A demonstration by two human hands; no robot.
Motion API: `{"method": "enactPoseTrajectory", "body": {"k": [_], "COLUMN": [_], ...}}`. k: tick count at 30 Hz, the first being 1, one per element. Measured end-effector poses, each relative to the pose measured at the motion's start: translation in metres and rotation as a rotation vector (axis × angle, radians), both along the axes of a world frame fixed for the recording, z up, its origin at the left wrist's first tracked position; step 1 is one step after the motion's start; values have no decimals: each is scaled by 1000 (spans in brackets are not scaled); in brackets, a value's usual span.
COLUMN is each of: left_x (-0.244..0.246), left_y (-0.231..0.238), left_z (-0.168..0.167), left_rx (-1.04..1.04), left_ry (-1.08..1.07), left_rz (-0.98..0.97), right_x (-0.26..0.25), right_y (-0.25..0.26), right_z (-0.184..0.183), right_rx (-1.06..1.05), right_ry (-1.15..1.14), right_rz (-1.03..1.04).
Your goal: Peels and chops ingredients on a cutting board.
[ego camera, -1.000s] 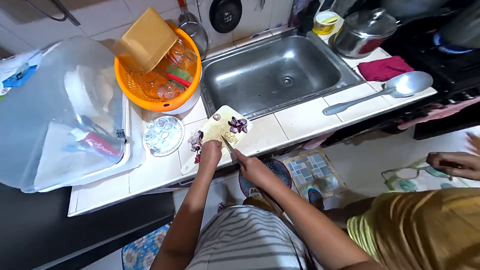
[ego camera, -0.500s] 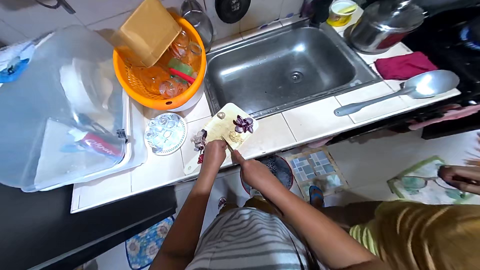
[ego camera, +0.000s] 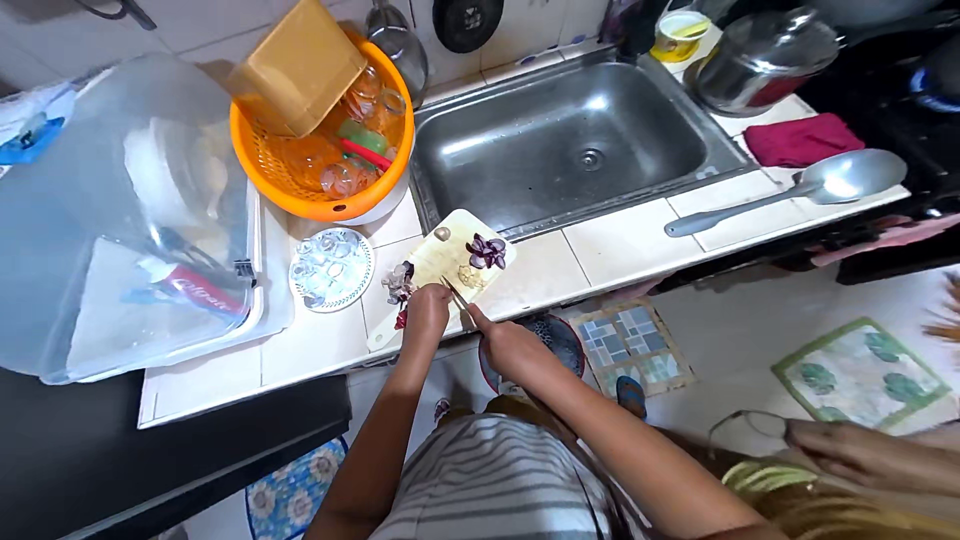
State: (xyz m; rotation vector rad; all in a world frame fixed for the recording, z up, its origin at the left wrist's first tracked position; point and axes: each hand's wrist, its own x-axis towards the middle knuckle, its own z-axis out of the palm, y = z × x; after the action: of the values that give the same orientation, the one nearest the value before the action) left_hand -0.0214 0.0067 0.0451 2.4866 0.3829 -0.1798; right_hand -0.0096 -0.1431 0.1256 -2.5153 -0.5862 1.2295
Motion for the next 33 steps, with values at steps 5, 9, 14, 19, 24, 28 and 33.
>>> {"method": "enactPoseTrajectory", "body": {"k": [5,9,14,19,24,28,33], "left_x": [-3,-4,-5,-8,-9,-10,-9], "left_y": [2,3,3,5,8,11,15], "left_z": [-6,-7,-9,-16,-20,-25,-25], "left_rx": [-12,-13,-26,-35,-35,-45,-52], "left_ry": [-65,-60,-83,-171,-192,-269,-252], "left_rz": [-3,-9,-4,-29,-41,-68,-96], "right_x": [6,11,7,5,3,4,6], "right_y": [0,7,15,8,5,7,9], "right_z": [9,2,-8,-7,5,5,2], "right_rx": [4,26,8,58,41,17,18], "right_ry": [28,33,3,-19,-4,-4,14], "right_rz": [27,14,-17,-32,-6,22,6]}}
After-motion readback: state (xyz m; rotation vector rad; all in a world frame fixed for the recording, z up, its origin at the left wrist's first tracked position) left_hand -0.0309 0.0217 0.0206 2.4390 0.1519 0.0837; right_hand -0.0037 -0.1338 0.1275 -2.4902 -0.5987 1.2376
